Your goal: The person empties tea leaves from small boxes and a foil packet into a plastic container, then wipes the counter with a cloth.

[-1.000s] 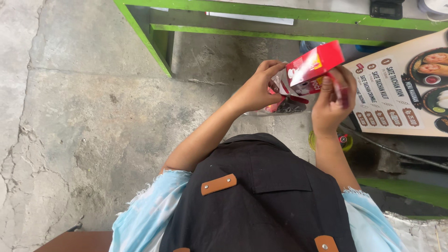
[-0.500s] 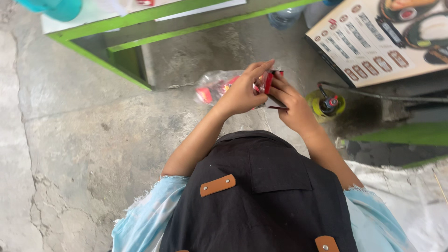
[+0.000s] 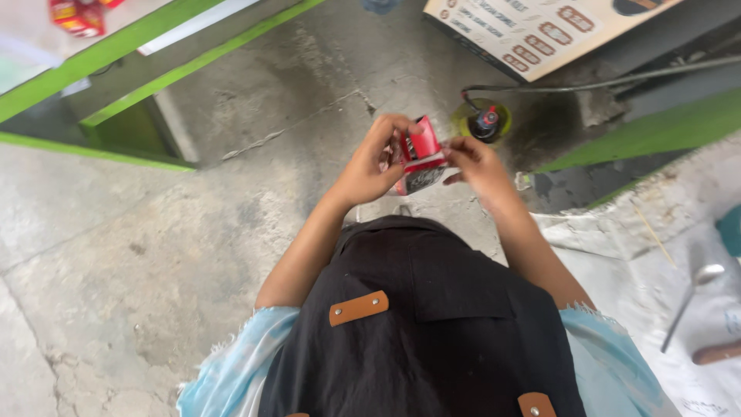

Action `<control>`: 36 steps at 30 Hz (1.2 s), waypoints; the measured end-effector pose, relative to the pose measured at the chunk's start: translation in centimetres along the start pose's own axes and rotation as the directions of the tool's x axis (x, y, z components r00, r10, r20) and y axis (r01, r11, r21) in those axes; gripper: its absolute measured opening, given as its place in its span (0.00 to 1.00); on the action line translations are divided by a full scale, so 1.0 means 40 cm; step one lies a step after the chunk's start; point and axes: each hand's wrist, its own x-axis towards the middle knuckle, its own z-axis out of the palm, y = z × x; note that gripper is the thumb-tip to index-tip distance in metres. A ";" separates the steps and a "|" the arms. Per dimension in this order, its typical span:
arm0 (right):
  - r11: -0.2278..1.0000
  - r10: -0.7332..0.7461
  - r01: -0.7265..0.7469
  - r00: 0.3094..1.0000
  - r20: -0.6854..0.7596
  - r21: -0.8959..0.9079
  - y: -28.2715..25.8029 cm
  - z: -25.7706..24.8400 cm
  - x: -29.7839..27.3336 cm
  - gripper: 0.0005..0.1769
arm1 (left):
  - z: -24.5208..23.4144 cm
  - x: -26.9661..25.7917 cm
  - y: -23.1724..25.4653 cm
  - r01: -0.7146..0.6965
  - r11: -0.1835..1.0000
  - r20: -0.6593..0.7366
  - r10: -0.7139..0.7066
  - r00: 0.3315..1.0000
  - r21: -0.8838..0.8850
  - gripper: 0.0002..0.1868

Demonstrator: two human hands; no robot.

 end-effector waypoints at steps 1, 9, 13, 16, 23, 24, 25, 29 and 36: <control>1.000 -0.002 0.002 1.000 -0.021 0.001 0.025 -0.025 -0.003 0.10 | 0.029 0.003 -0.025 0.025 1.000 0.001 -0.025 1.000 -0.006 0.33; 0.874 -0.449 0.375 0.866 -0.220 -0.309 0.106 -0.119 -0.126 0.05 | 0.227 -0.034 -0.196 0.352 0.735 -0.115 -0.501 0.858 -0.579 0.28; 0.735 -0.600 0.520 0.798 -0.060 -0.435 0.066 -0.107 -0.193 0.04 | 0.257 -0.031 -0.257 0.600 0.768 -0.173 -0.637 0.751 -0.226 0.27; 0.710 -0.621 0.604 0.780 0.082 -0.362 0.058 -0.109 -0.211 0.04 | 0.281 -0.055 -0.302 0.426 0.904 -0.213 -0.409 0.887 0.041 0.24; 0.901 -0.380 0.410 0.904 0.197 -0.144 0.120 -0.142 -0.131 0.06 | 0.284 -0.037 -0.272 0.462 0.776 -0.222 -0.406 0.887 0.430 0.22; 0.963 -0.252 0.260 0.962 0.109 -0.070 0.116 -0.149 -0.113 0.09 | 0.278 -0.032 -0.255 0.453 0.794 -0.219 -0.396 0.892 0.405 0.19; 0.962 -0.255 0.264 0.960 0.119 -0.070 0.106 -0.160 -0.111 0.09 | 0.273 -0.032 -0.236 0.445 0.811 -0.216 -0.390 0.895 0.379 0.15; 0.935 -0.305 0.351 0.873 0.381 -0.056 0.031 -0.191 -0.134 0.34 | 0.246 -0.037 -0.164 0.416 0.892 -0.198 -0.382 0.903 0.175 0.17; 0.863 -0.311 0.416 0.884 0.348 -0.286 0.057 -0.081 -0.130 0.54 | 0.290 -0.082 -0.085 0.209 0.905 -0.329 -0.083 0.941 0.370 0.08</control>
